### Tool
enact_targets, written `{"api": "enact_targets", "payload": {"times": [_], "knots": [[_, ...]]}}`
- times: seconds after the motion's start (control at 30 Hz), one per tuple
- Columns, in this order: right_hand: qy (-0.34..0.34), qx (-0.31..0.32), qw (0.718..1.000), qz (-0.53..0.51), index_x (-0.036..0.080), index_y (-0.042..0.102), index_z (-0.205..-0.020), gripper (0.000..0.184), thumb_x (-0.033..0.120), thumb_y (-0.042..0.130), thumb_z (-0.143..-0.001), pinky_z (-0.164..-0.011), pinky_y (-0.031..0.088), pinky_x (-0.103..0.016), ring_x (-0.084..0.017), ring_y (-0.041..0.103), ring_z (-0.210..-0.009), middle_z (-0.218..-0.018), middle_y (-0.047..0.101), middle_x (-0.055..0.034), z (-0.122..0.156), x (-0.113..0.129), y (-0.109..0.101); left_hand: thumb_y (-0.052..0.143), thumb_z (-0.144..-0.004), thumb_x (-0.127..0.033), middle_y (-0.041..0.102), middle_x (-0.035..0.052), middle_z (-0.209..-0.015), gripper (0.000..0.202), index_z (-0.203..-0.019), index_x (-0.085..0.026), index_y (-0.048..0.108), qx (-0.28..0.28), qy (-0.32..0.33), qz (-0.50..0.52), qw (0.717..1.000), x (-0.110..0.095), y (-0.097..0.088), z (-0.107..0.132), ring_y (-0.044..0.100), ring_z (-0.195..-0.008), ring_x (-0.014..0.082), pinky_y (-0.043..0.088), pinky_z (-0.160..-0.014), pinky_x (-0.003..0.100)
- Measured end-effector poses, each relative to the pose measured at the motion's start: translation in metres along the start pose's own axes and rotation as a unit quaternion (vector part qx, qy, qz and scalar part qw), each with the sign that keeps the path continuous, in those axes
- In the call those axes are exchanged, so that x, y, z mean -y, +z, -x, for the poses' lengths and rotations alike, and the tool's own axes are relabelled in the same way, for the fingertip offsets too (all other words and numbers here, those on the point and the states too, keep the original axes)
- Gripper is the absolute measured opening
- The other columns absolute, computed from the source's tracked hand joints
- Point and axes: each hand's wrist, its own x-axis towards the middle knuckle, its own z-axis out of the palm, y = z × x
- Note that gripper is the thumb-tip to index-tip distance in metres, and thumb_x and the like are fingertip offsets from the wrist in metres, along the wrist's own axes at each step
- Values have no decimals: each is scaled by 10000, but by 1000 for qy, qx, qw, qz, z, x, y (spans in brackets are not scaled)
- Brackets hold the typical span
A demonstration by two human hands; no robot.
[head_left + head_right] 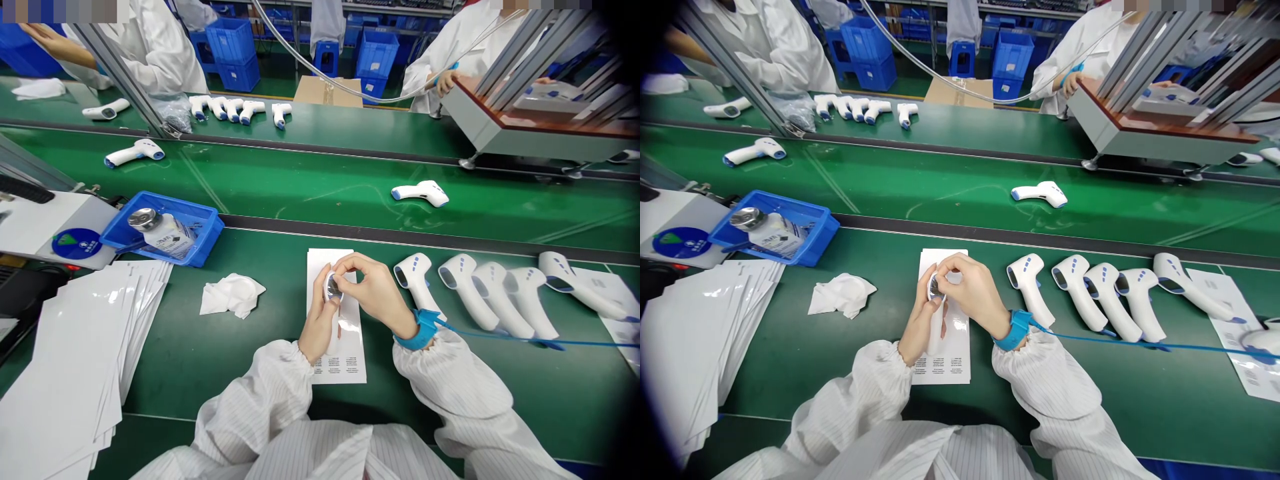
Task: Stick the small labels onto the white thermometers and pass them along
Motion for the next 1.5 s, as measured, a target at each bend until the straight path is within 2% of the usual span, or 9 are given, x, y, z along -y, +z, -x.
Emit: {"api": "enact_targets", "payload": {"times": [0.23,0.5,0.6,0.7,0.87,1.03,1.17,1.33,1.5], "knots": [[33,-9,999,-29,207,630,-709,116,102,581,-721,-785,493,-318,-175,642,-820,-844,698,-13,1,-1,2,376,-943,-260,522,76,-1198,568,-1479,-356,214,26,-48,45,998,-7,1,2,441,-484,48,431,-436,216],[38,4,999,-15,213,627,-715,96,128,587,-735,-811,481,-328,-171,629,-830,-859,692,-5,0,-3,3,404,-940,-286,516,66,-1202,556,-1462,-367,230,30,-34,52,998,-5,2,2,430,-482,41,433,-425,201],[77,26,995,-56,211,600,-775,30,190,612,-757,-843,478,-343,-172,631,-856,-901,681,-7,-4,-9,3,430,-913,-279,495,62,-1226,525,-1415,-353,296,20,-25,61,998,-8,2,1,487,-587,85,453,-417,194],[122,62,982,-127,202,579,-809,120,278,655,-755,-825,485,-352,-171,629,-826,-870,657,-9,-10,-15,4,469,-891,-360,508,48,-1166,410,-1292,-334,393,-2,-48,76,996,-18,2,-5,530,-759,149,533,-471,229],[145,65,971,-177,185,600,-781,148,304,680,-743,-825,476,-355,-174,620,-812,-838,649,-17,-12,-14,0,474,-864,-541,555,18,-997,327,-1093,-309,492,-21,-122,34,992,-32,2,-16,581,-719,145,575,-563,300],[123,25,968,-218,196,638,-871,187,375,584,-858,-884,464,-360,-183,624,-912,-929,672,-33,4,-6,-7,471,-885,-453,566,5,-1015,245,-1095,-330,497,-38,-77,12,996,-41,3,-8,613,-779,146,557,-660,300],[87,-32,984,-154,209,646,-841,144,350,657,-822,-827,476,-338,-184,615,-907,-974,654,-36,19,3,-6,463,-898,-354,567,1,-1021,212,-1106,-324,492,-51,-21,-21,998,-49,6,1,577,-828,141,519,-704,273],[4,-67,996,-60,213,632,-716,129,273,660,-826,-778,471,-321,-186,607,-898,-925,635,-33,27,19,-7,467,-895,-264,543,-18,-924,224,-1117,-289,478,-83,55,-82,992,-50,9,4,501,-736,111,440,-730,253],[52,-39,998,-26,226,570,-822,102,312,602,-867,-675,500,-302,-162,656,-718,-780,673,4,37,35,-8,463,-901,-255,553,-17,-890,226,-1126,-272,478,-103,71,-123,984,-50,9,6,513,-755,122,417,-711,248]]}}
